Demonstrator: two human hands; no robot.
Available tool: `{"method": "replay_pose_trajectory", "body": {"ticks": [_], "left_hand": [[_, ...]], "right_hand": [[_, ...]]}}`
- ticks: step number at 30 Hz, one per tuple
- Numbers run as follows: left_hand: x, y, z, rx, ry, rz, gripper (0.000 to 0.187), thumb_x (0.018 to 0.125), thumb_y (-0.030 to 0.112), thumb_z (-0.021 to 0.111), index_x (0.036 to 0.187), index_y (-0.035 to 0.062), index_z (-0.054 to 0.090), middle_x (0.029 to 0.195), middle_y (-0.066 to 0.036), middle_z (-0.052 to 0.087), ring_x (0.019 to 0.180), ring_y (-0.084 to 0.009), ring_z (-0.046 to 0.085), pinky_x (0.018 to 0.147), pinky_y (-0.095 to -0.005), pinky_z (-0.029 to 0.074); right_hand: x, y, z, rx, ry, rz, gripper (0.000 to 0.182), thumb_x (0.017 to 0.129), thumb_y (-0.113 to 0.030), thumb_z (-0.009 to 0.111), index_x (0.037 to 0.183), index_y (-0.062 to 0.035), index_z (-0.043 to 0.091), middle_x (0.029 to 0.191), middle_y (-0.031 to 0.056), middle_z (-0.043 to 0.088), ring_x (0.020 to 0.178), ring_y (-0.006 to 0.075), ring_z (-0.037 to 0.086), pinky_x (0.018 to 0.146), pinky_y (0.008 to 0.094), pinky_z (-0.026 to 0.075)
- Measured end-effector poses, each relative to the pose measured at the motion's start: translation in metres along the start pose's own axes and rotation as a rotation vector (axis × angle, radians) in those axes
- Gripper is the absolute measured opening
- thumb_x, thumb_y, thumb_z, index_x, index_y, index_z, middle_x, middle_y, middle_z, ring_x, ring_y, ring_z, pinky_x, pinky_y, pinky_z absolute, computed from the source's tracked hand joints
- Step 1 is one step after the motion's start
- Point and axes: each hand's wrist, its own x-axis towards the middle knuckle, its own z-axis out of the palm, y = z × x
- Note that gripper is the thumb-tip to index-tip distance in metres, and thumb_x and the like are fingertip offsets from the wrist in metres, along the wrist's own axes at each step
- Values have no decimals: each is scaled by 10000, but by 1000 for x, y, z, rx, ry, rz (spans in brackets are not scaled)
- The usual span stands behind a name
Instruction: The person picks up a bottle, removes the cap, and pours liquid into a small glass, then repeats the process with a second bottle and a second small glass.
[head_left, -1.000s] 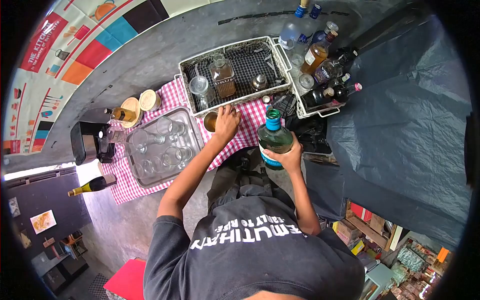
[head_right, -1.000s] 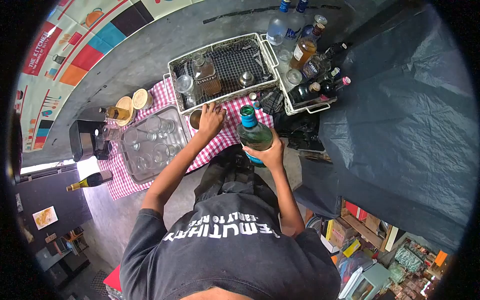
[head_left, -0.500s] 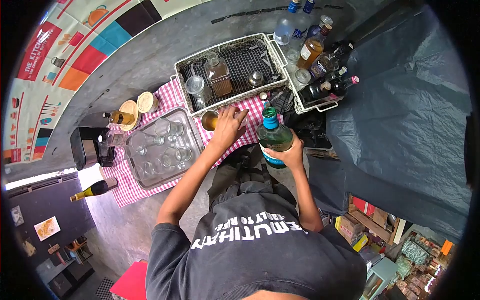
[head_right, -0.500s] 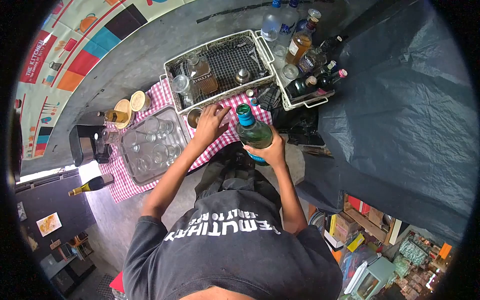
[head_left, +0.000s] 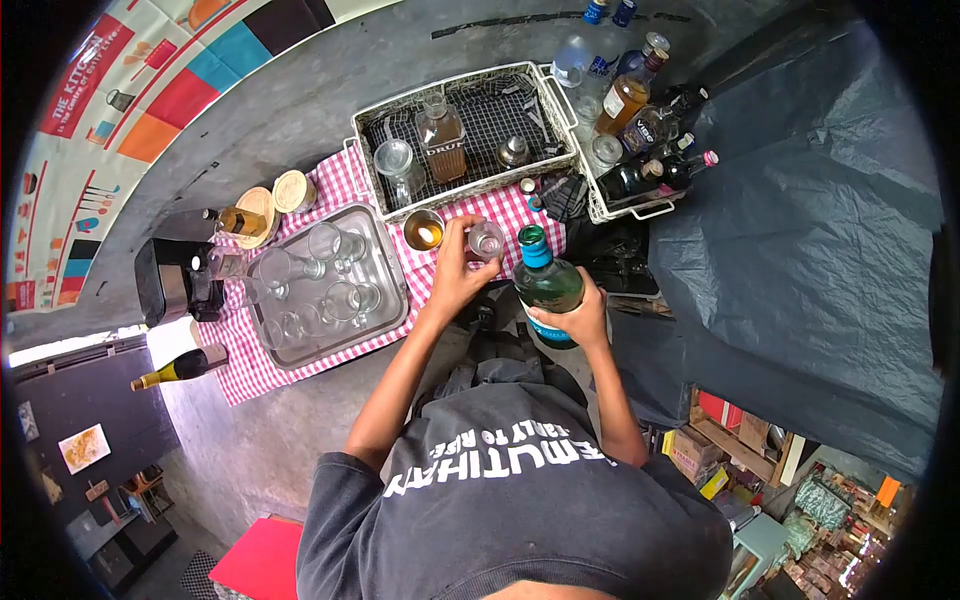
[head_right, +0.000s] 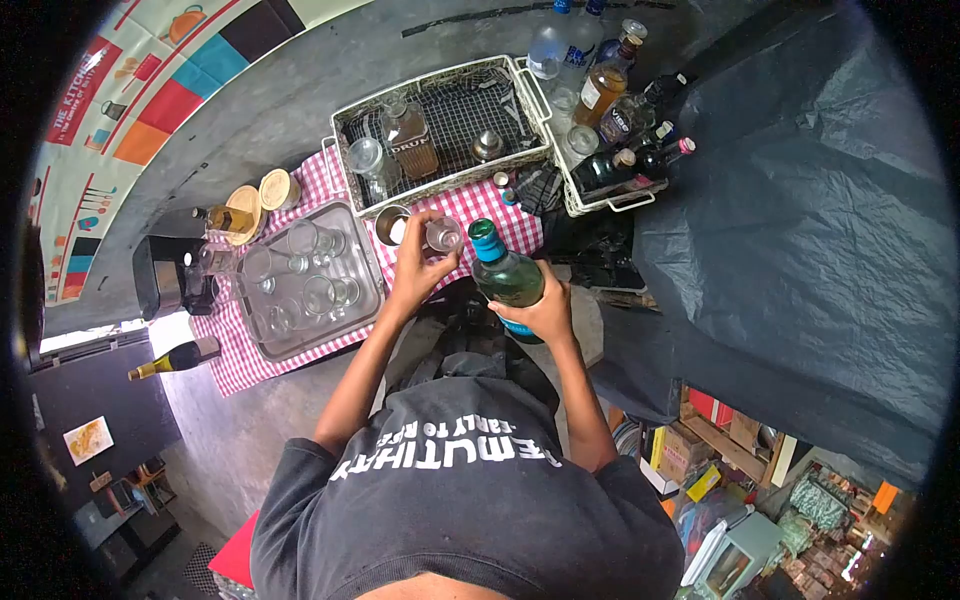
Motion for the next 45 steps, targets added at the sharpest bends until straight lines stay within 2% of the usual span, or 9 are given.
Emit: {"method": "replay_pose_trajectory", "body": {"ticks": [4, 5, 7, 12, 15, 23, 25, 32, 45], "left_hand": [[-8, -14, 5, -70, 43, 74, 569, 734, 12, 704, 1255, 9, 474, 1159, -108, 522, 1047, -202, 589, 830, -312, 552], [-10, -15, 5, -185, 44, 34, 573, 748, 6, 693, 1274, 13, 464, 1176, -98, 517, 1064, -188, 581, 855, -306, 539], [-14, -9, 4, -305, 43, -8, 578, 762, -1, 682, 1293, 17, 455, 1192, -88, 513, 1080, -174, 573, 880, -299, 526], [-21, 8, -5, -401, 14, -82, 594, 787, -23, 642, 1341, 27, 435, 1240, -80, 498, 1124, -160, 548, 938, -304, 485], [-25, 4, -8, -411, 35, -74, 609, 766, -29, 648, 1336, 24, 441, 1241, -82, 499, 1142, -166, 539, 951, -307, 473], [-44, 8, -14, -423, 40, -73, 631, 737, -39, 647, 1333, 28, 451, 1238, -75, 470, 1198, -185, 506, 979, -315, 458], [-47, 11, -18, -420, 42, -96, 626, 744, -40, 637, 1336, 31, 448, 1257, -72, 465, 1200, -193, 510, 983, -326, 473], [-50, 6, -33, -397, 30, -90, 634, 724, -47, 628, 1333, 18, 463, 1297, -98, 449, 1249, -218, 483, 987, -346, 492], [-61, -5, -53, -338, -55, -53, 604, 756, -28, 686, 1319, 28, 475, 1293, -93, 469, 1221, -208, 516, 973, -346, 516]], "right_hand": [[-5, -10, 2, -2, 0, -5, 579, 559, -298, 940, 962, -42, 612, 866, 127, 717, 804, 266, 726, 717, 381, 560], [-6, -14, 2, -7, 3, -5, 579, 559, -298, 940, 962, -42, 612, 866, 127, 717, 804, 266, 726, 717, 381, 560], [-10, -21, 1, -36, -60, 57, 579, 589, -220, 918, 1050, -23, 628, 950, 110, 731, 875, 195, 713, 796, 348, 551], [-16, -38, 8, -78, -75, 123, 590, 556, -240, 923, 1021, -26, 630, 916, 127, 723, 847, 237, 720, 770, 374, 552], [-22, -46, 12, -168, -77, 128, 583, 552, -248, 924, 999, -21, 627, 905, 130, 719, 840, 251, 720, 759, 382, 553], [-37, -62, 25, -138, -58, 160, 587, 556, -295, 930, 965, -16, 615, 848, 141, 715, 789, 273, 726, 707, 381, 554], [-40, -71, 27, -161, -71, 166, 592, 571, -307, 925, 978, -27, 600, 857, 145, 712, 823, 304, 728, 722, 397, 558], [-53, -80, 37, -178, -93, 231, 582, 571, -302, 924, 964, -17, 603, 868, 147, 719, 830, 289, 731, 732, 392, 560], [-77, -91, 62, -201, -51, 311, 604, 569, -301, 922, 1007, -21, 613, 893, 156, 723, 854, 299, 731, 752, 399, 565]]}}
